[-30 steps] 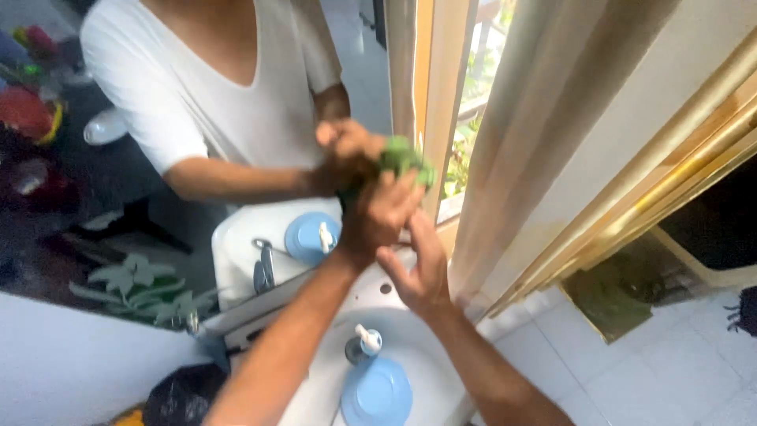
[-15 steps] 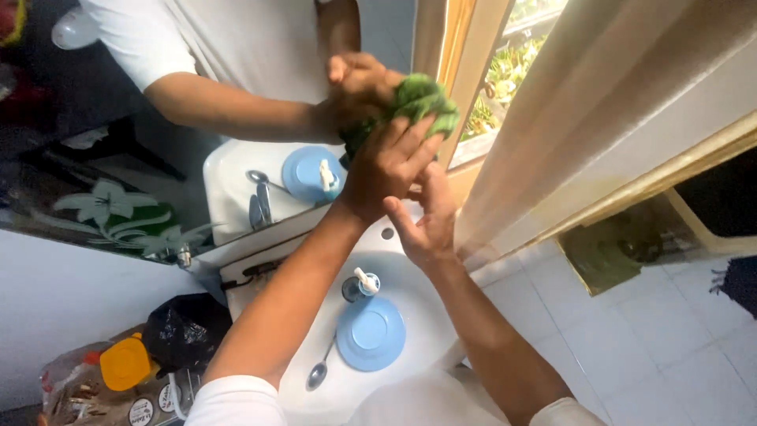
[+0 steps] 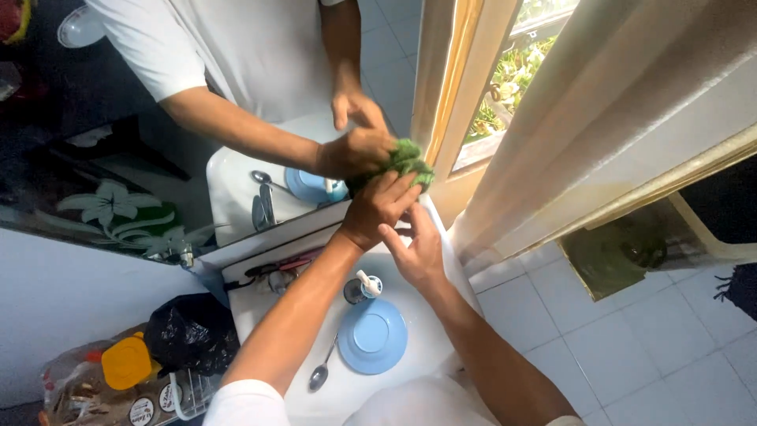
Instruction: Cleaning a bathroom mirror using a cloth.
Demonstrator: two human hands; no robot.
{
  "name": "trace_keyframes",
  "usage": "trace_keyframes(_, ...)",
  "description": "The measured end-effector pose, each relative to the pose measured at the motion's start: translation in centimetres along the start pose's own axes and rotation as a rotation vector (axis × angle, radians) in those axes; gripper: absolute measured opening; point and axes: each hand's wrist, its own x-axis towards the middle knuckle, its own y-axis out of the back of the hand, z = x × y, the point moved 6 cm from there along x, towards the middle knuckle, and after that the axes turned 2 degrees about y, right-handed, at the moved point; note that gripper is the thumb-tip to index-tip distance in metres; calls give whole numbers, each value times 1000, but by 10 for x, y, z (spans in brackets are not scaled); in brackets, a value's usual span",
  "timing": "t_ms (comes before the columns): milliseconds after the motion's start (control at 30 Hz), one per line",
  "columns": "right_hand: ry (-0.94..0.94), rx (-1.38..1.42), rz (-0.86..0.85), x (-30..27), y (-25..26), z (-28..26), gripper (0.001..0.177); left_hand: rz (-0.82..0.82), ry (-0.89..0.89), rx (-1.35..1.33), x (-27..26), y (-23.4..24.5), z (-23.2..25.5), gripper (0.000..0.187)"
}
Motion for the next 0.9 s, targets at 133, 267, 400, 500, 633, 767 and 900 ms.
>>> trace_keyframes(133, 125, 81, -48, 19, 5, -65, 39, 91, -33, 87, 33, 53, 3, 36)
trace_keyframes(267, 324, 281, -109, 35, 6, -129, 51, 198, -98, 122, 68, 115, 11, 34)
trace_keyframes(400, 413, 353, -113, 40, 4, -147, 62, 297, -60, 164, 76, 136, 10, 33)
trace_keyframes(500, 293, 355, -93, 34, -3, -99, 62, 233, -42, 179, 59, 105, 5, 36)
trace_keyframes(633, 89, 380, -65, 17, -10, -41, 64, 191, 6, 126, 19, 54, 5, 40)
trace_keyframes(767, 5, 389, -6, 7, -8, 4, 56, 113, 158, -65, -5, 28, 6, 49)
trace_keyframes(900, 78, 418, 137, 19, -4, 4, 56, 141, 296, -277, -11, 32, 12, 64)
